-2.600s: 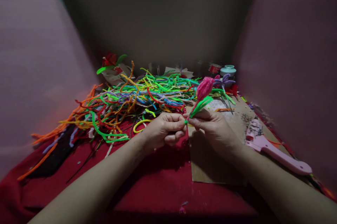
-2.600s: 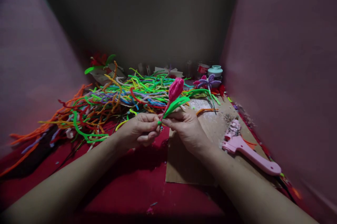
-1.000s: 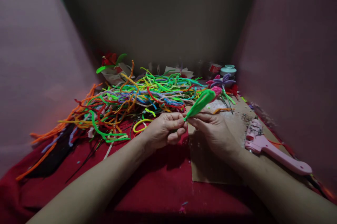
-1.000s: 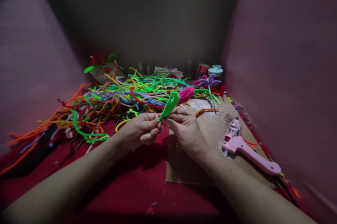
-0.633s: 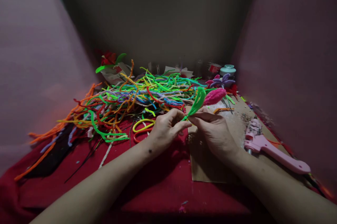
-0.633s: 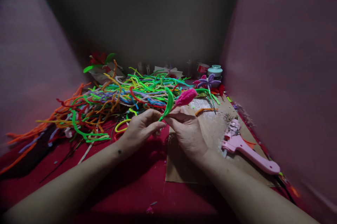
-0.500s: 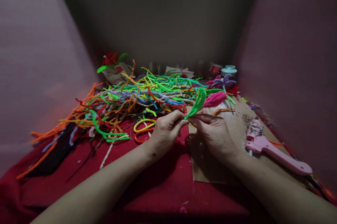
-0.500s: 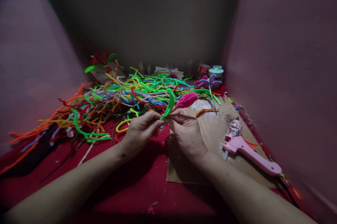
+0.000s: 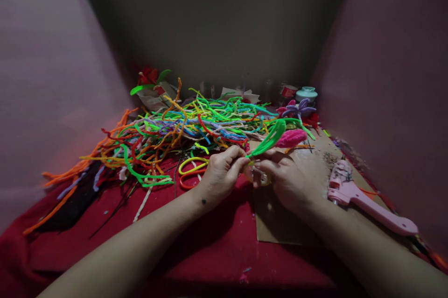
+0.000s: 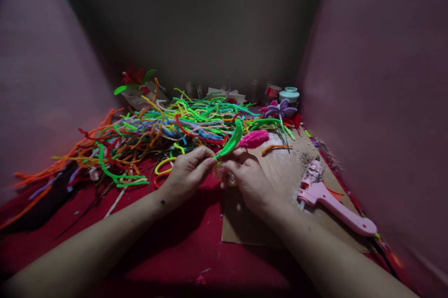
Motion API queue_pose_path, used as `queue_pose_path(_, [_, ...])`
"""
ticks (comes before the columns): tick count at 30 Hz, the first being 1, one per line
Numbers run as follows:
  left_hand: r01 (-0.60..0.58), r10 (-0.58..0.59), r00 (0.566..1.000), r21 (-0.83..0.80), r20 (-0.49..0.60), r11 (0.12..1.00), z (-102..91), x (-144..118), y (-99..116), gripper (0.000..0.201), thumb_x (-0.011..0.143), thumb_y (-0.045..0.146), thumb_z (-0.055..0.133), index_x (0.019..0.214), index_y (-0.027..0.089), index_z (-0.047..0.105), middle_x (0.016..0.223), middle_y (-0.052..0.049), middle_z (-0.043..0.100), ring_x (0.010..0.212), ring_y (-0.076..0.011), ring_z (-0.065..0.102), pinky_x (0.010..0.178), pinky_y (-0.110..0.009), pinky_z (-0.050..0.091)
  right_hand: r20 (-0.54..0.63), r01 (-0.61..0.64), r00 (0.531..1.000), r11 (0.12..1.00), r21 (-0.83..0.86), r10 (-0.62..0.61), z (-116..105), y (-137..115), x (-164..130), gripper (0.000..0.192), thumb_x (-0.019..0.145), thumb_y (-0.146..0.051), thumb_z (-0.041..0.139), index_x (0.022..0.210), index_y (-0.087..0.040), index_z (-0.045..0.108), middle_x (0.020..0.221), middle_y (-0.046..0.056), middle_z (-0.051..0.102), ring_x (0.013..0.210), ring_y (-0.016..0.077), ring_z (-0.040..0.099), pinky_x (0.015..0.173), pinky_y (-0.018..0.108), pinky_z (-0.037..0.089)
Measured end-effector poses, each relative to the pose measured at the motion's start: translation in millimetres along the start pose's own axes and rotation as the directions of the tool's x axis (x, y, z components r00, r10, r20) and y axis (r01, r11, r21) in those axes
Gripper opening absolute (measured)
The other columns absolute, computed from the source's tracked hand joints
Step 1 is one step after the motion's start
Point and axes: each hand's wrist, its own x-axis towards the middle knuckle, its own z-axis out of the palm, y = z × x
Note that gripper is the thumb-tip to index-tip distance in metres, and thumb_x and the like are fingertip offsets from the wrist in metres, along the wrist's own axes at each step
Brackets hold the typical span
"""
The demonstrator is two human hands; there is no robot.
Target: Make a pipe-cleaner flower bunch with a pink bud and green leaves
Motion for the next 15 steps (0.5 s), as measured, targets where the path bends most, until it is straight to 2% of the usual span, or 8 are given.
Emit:
queue_pose_path(2, [-0.02,0.02,1.0,0.031,0.001,0.999,0.3,-0.4,-0.9,0.015,0.083,0.023,0.048,0.072,0.017,0.054,0.057,0.005,0.045,0.053,-0.0072,0.039,0.052,-0.018,0.031,0.035,-0.06,0.998,0.998,0.025,0.059,-0.5,2.3,0.4,0.02,0.075,-0.02,0.049,0.06,-0.02,0.063,0.053,-0.001,0.054,0.048,0.0116,0.047,0.047,0.025,0.039])
queue_pose_path(4, [-0.027,0.027,1.0,0.043,-0.009,0.999,1.0,-0.1,-1.8,0.015,0.083,0.023,0.048,0.072,0.016,0.054,0.057,0.005,0.045,0.053,-0.0069,0.039,0.053,-0.019,0.031,0.015,-0.105,0.994,0.994,0.017,0.105,-0.4,3.7,1.2,0.015,0.072,-0.02,0.052,0.06,-0.019,0.061,0.054,-0.002,0.052,0.05,0.0113,0.047,0.049,0.024,0.039])
queue_pose_path(6, [-0.006,0.006,1.0,0.006,-0.011,1.0,1.6,0.9,-1.9,0.014,0.082,0.023,0.05,0.07,0.016,0.053,0.056,0.005,0.044,0.053,-0.0064,0.038,0.052,-0.018,0.031,-0.051,-0.07,0.996,0.997,-0.044,0.068,0.1,4.3,2.1,0.009,0.071,-0.02,0.055,0.067,-0.018,0.063,0.061,-0.001,0.056,0.059,0.0128,0.05,0.059,0.026,0.042])
queue_pose_path(8, [0.094,-0.089,0.995,-0.15,0.043,0.984,1.6,2.5,-0.8,0.017,0.081,0.025,0.051,0.066,0.016,0.05,0.054,0.006,0.041,0.048,-0.0053,0.035,0.048,-0.018,0.03,-0.101,-0.002,0.995,0.994,-0.106,-0.009,0.8,4.4,2.9,0.01,0.072,-0.018,0.056,0.073,-0.018,0.066,0.073,0.001,0.061,0.071,0.0146,0.053,0.071,0.029,0.042])
queue_pose_path(9, [0.175,-0.152,0.983,-0.26,0.105,0.95,1.2,3.5,0.0,0.02,0.081,0.026,0.052,0.065,0.016,0.048,0.052,0.006,0.04,0.045,-0.0045,0.033,0.044,-0.017,0.028,-0.105,0.014,0.994,0.996,-0.093,-0.024,1.2,4.5,3.2,0.011,0.073,-0.018,0.056,0.075,-0.018,0.067,0.078,0.001,0.062,0.074,0.0149,0.053,0.074,0.03,0.042])
queue_pose_path(11, [0.346,-0.242,0.932,-0.464,0.271,0.815,-0.7,5.2,1.2,0.023,0.081,0.029,0.052,0.064,0.016,0.045,0.051,0.007,0.04,0.038,-0.0026,0.028,0.037,-0.016,0.021,-0.08,-0.008,0.997,0.999,0.047,0.012,1.8,4.9,3.8,0.013,0.074,-0.019,0.056,0.078,-0.02,0.068,0.079,0.001,0.063,0.071,0.0138,0.053,0.07,0.029,0.042])
queue_pose_path(13, [0.472,-0.249,0.871,-0.581,0.423,0.663,-3.8,6.7,1.1,0.023,0.08,0.031,0.054,0.066,0.015,0.045,0.052,0.007,0.043,0.034,-0.0006,0.024,0.034,-0.015,0.016,-0.034,-0.071,0.996,0.969,0.237,0.081,1.7,5.3,4.5,0.01,0.07,-0.02,0.062,0.077,-0.021,0.069,0.07,-0.001,0.062,0.062,0.0114,0.049,0.059,0.026,0.041])
queue_pose_path(15, [0.546,-0.218,0.824,-0.629,0.523,0.554,-7.1,7.8,-0.4,0.02,0.081,0.03,0.055,0.071,0.015,0.048,0.052,0.006,0.045,0.032,0.0009,0.022,0.034,-0.013,0.014,0.022,-0.139,0.99,0.926,0.35,0.14,0.6,5.4,5.6,0.009,0.064,-0.02,0.068,0.073,-0.02,0.07,0.063,-0.002,0.06,0.054,0.0092,0.045,0.051,0.023,0.036])
